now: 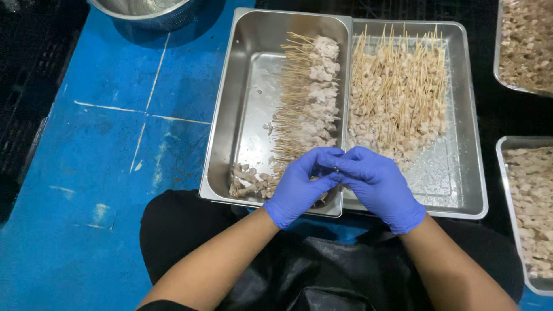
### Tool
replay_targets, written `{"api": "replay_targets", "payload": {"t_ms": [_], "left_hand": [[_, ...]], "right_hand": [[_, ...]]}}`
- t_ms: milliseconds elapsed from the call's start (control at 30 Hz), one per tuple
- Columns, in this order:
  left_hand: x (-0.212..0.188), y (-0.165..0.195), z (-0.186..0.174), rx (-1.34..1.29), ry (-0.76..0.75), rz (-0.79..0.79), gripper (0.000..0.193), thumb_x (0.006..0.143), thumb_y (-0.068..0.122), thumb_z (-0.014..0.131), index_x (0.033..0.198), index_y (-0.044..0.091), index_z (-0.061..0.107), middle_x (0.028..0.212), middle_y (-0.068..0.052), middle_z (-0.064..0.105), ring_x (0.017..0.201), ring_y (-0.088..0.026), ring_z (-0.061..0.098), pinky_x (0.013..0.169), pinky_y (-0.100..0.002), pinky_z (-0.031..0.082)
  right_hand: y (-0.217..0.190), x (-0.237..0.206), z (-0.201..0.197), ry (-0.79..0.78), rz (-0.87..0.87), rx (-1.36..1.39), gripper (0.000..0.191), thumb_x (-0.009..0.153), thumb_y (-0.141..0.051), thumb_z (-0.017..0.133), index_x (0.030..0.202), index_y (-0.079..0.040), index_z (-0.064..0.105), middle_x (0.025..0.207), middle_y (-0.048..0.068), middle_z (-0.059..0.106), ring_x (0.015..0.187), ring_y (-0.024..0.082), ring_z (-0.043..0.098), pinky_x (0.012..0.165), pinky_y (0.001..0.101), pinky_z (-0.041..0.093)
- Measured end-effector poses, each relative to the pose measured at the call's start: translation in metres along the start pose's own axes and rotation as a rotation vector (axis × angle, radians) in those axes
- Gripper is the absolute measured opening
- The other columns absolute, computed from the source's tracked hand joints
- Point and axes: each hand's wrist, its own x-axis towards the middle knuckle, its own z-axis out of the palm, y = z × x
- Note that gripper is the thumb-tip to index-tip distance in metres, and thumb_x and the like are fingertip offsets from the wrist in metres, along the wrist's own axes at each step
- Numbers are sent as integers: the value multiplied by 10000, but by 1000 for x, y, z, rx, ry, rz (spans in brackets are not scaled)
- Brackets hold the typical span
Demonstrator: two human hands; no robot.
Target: The person sits on the floor with metal trays on their lap and threads pieces of raw meat onto thin bamboo skewers by hand, laying the finished skewers into a tray. They take meat pieces from a tray, push them down the skewer, and place completed skewers with the others.
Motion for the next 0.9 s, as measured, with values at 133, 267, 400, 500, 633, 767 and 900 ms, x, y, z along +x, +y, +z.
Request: {"api": "replay_targets", "payload": {"t_ms": [133,267,400,500,633,767,900], "left_hand": [[0,7,0,139,28,53,413,930,56,738,1325,15,623,1113,-41,730,1032,-101,688,912,-267,559],[1,4,4,210,100,37,407,902,35,714,1298,26,615,1025,-31,728,968,-93,698,867,-259,564],[2,-6,-3,94,185,-11,319,941,33,690,1256,36,642,975,-21,660,890,-82,623,801,-250,532],[2,-14,-27,62,210,-11,202,942,25,715,1137,17,663,997,-31,679,896,-88,634,819,-246,536],[-7,-26,-73,-33,271,-112,157,870,-3,721,1027,-8,707,966,-82,728,885,-136,695,816,-277,577],[-11,-46,-86,-105,401,-420,138,827,-4,725,960,11,691,913,-114,739,841,-179,736,793,-292,603],[-15,-57,-83,115,324,-465,137,805,28,741,936,11,705,838,-124,742,767,-220,707,711,-325,567]], "right_hand": [[0,0,0,7,-66,-112,449,849,-95,751,1276,-232,726,916,48,694,825,213,671,752,308,540],[-7,1,4,76,-113,-142,440,875,-73,717,1287,-228,720,963,52,697,882,219,677,785,316,542],[-13,1,1,160,-19,-225,417,865,-97,759,1265,-213,738,884,73,684,815,236,655,736,323,522],[-8,2,-16,261,56,-105,347,907,-66,738,1238,-169,755,859,46,693,810,175,660,749,295,520],[9,2,-41,433,74,91,303,948,-8,713,1234,-102,745,970,30,705,879,102,664,802,250,518],[19,4,-51,490,90,78,322,951,33,734,1243,-101,758,972,53,684,872,107,627,798,247,509],[16,5,-52,483,52,78,312,938,25,726,1223,-99,760,987,54,707,886,103,647,808,249,522]]}}
